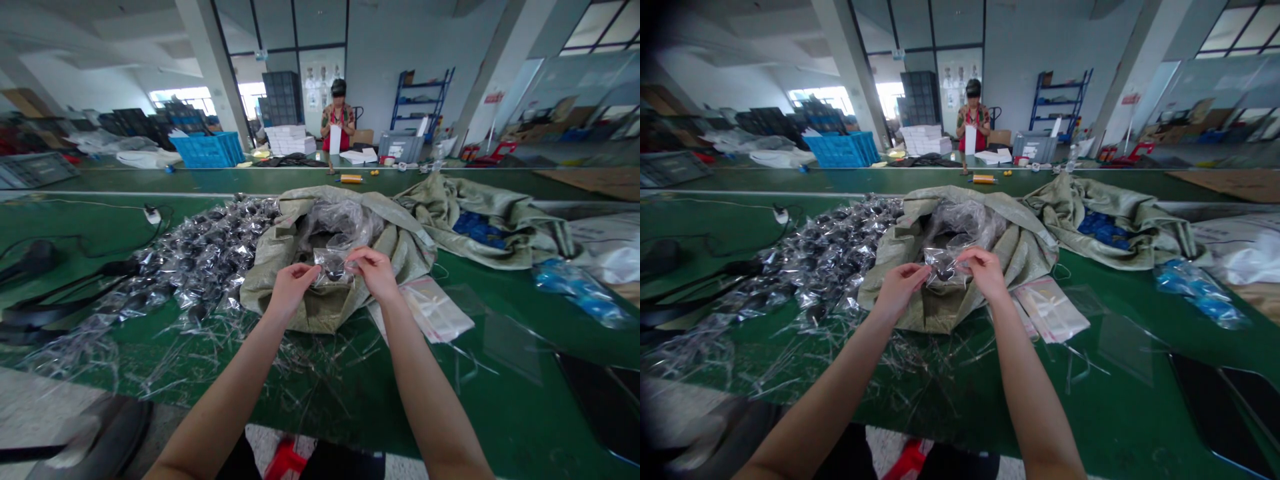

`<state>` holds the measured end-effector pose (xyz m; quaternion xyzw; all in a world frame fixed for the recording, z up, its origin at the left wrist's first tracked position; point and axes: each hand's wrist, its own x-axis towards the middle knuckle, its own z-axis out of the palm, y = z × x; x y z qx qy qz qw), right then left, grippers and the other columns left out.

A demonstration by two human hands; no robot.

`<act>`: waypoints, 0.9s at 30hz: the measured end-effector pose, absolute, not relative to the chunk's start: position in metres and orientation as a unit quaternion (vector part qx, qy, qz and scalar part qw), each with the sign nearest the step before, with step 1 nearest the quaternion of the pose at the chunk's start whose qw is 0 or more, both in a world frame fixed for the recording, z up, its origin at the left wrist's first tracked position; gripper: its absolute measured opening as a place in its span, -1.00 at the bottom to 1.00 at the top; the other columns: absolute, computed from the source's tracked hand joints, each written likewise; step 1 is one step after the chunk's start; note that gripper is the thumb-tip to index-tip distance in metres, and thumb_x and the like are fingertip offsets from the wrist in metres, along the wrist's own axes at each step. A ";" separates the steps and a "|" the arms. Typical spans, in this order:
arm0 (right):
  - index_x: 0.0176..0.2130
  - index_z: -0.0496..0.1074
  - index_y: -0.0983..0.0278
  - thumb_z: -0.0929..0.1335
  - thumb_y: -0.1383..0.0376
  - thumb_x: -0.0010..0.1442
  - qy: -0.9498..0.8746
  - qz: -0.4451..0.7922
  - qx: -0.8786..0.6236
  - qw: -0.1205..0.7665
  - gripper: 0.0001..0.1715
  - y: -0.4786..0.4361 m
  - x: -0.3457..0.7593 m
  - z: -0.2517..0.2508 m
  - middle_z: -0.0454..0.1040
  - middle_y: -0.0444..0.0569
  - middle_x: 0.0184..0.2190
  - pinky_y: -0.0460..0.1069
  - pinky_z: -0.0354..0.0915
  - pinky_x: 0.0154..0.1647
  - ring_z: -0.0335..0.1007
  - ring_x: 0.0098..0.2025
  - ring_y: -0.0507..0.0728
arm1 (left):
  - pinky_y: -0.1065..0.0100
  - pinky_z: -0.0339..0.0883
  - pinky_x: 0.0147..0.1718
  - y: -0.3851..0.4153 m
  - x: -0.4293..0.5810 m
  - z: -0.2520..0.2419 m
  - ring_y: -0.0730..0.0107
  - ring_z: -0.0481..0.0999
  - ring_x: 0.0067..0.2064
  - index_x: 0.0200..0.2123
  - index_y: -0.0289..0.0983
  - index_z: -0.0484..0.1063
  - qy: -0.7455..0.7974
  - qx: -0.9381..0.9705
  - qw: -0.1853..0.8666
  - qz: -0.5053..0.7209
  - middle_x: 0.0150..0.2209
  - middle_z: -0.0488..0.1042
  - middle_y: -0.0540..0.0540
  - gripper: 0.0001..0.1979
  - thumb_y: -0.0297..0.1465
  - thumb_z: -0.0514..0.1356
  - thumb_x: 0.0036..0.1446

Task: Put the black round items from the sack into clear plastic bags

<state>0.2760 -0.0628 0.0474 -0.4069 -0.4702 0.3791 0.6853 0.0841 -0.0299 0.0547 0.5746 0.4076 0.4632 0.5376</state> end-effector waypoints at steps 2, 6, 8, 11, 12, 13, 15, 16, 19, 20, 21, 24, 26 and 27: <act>-0.50 0.52 0.21 0.44 0.13 0.01 -0.473 0.376 -0.411 0.683 -0.80 -0.063 0.276 0.047 0.41 -0.09 -0.29 0.01 0.47 -0.24 0.37 -0.27 0.06 | 0.48 0.07 -0.56 -0.030 0.085 0.054 0.58 0.24 -0.56 -0.56 -0.33 0.45 0.414 0.571 0.532 0.469 -0.63 0.37 0.05 -0.66 -0.15 0.38 -0.15; -0.49 0.52 0.21 0.44 0.13 0.02 -0.481 0.369 -0.416 0.678 -0.80 -0.063 0.276 0.046 0.43 -0.08 -0.28 0.01 0.47 -0.25 0.38 -0.27 0.06 | 0.50 0.20 -0.53 -0.030 0.087 0.052 0.51 0.38 -0.47 -0.44 -0.32 0.47 0.392 0.552 0.562 0.474 -0.51 0.46 0.00 -0.64 -0.16 0.40 -0.18; -0.48 0.54 0.20 0.43 0.12 0.03 -0.487 0.366 -0.416 0.675 -0.79 -0.063 0.276 0.046 0.44 -0.08 -0.27 0.01 0.47 -0.24 0.39 -0.26 0.07 | 0.45 0.33 -0.46 -0.030 0.087 0.050 0.45 0.46 -0.40 -0.36 -0.32 0.47 0.355 0.530 0.622 0.454 -0.43 0.50 -0.04 -0.61 -0.16 0.40 -0.18; -0.40 0.58 0.17 0.44 0.10 0.04 -0.500 0.372 -0.404 0.669 -0.80 -0.064 0.275 0.047 0.44 -0.07 -0.18 0.03 0.46 -0.18 0.41 -0.18 0.10 | 0.34 0.45 -0.36 -0.031 0.087 0.046 0.44 0.48 -0.40 -0.37 -0.32 0.46 0.312 0.494 0.674 0.452 -0.45 0.49 -0.02 -0.63 -0.17 0.40 -0.17; -0.35 0.59 0.15 0.44 0.10 0.04 -0.507 0.372 -0.398 0.668 -0.79 -0.064 0.275 0.048 0.44 -0.06 -0.14 0.04 0.45 -0.14 0.41 -0.15 0.11 | 0.34 0.46 -0.35 -0.031 0.087 0.045 0.46 0.48 -0.41 -0.38 -0.32 0.45 0.307 0.486 0.673 0.465 -0.46 0.47 0.00 -0.64 -0.18 0.40 -0.16; -0.29 0.59 0.13 0.45 0.10 0.04 -0.513 0.368 -0.394 0.668 -0.77 -0.065 0.275 0.049 0.43 -0.06 -0.10 0.05 0.44 -0.11 0.40 -0.11 0.12 | 0.35 0.47 -0.35 -0.031 0.087 0.044 0.48 0.47 -0.43 -0.39 -0.32 0.45 0.306 0.480 0.668 0.480 -0.48 0.46 0.01 -0.64 -0.19 0.40 -0.16; -0.17 0.56 0.10 0.46 0.09 0.03 -0.519 0.349 -0.398 0.670 -0.67 -0.066 0.276 0.052 0.43 -0.07 -0.07 0.05 0.42 -0.09 0.39 -0.09 0.13 | 0.36 0.47 -0.37 -0.031 0.086 0.042 0.50 0.46 -0.43 -0.40 -0.32 0.44 0.311 0.469 0.656 0.502 -0.48 0.44 0.03 -0.65 -0.19 0.40 -0.16; -0.13 0.55 0.09 0.45 0.07 0.04 -0.516 0.340 -0.407 0.672 -0.64 -0.066 0.277 0.053 0.45 -0.07 -0.10 0.04 0.42 -0.11 0.39 -0.11 0.13 | 0.36 0.47 -0.37 -0.030 0.085 0.042 0.50 0.46 -0.43 -0.40 -0.32 0.44 0.315 0.465 0.652 0.510 -0.48 0.44 0.03 -0.65 -0.19 0.40 -0.16; -0.19 0.54 0.14 0.40 0.00 0.10 -0.507 0.328 -0.439 0.666 -0.64 -0.066 0.279 0.055 0.48 -0.09 -0.32 -0.01 0.38 -0.27 0.38 -0.29 0.09 | 0.33 0.49 -0.35 -0.028 0.084 0.041 0.50 0.46 -0.42 -0.41 -0.32 0.42 0.324 0.461 0.642 0.521 -0.47 0.44 0.03 -0.64 -0.18 0.40 -0.17; -0.25 0.54 0.17 0.38 -0.02 0.11 -0.510 0.325 -0.448 0.659 -0.64 -0.066 0.278 0.056 0.47 -0.10 -0.39 -0.02 0.35 -0.31 0.36 -0.35 0.08 | 0.33 0.49 -0.34 -0.028 0.083 0.041 0.49 0.47 -0.41 -0.41 -0.32 0.42 0.326 0.461 0.639 0.522 -0.46 0.45 0.02 -0.64 -0.18 0.40 -0.17; -0.31 0.54 0.20 0.38 -0.03 0.11 -0.517 0.321 -0.454 0.650 -0.63 -0.066 0.278 0.056 0.45 -0.11 -0.44 -0.03 0.33 -0.34 0.34 -0.38 0.07 | 0.32 0.49 -0.34 -0.028 0.083 0.041 0.48 0.47 -0.41 -0.41 -0.31 0.42 0.327 0.463 0.637 0.522 -0.45 0.45 0.02 -0.64 -0.18 0.40 -0.17; -0.37 0.52 0.23 0.42 0.01 0.06 -0.541 0.305 -0.466 0.630 -0.67 -0.066 0.274 0.056 0.45 -0.13 -0.47 -0.04 0.27 -0.34 0.31 -0.42 0.05 | 0.32 0.49 -0.34 -0.028 0.083 0.041 0.45 0.49 -0.39 -0.41 -0.31 0.43 0.327 0.466 0.635 0.523 -0.43 0.47 0.00 -0.64 -0.18 0.39 -0.17; -0.39 0.52 0.23 0.44 0.04 0.05 -0.549 0.300 -0.469 0.624 -0.70 -0.066 0.271 0.057 0.44 -0.15 -0.49 -0.05 0.24 -0.35 0.28 -0.44 0.03 | 0.31 0.50 -0.34 -0.028 0.084 0.040 0.46 0.49 -0.40 -0.42 -0.31 0.43 0.324 0.463 0.637 0.525 -0.42 0.47 0.00 -0.65 -0.19 0.40 -0.17; -0.40 0.52 0.24 0.43 0.05 0.05 -0.550 0.300 -0.470 0.623 -0.71 -0.067 0.270 0.058 0.43 -0.16 -0.51 -0.06 0.22 -0.37 0.27 -0.46 0.03 | 0.31 0.50 -0.35 -0.028 0.085 0.039 0.46 0.49 -0.40 -0.42 -0.32 0.44 0.322 0.462 0.638 0.525 -0.43 0.47 0.00 -0.65 -0.19 0.40 -0.17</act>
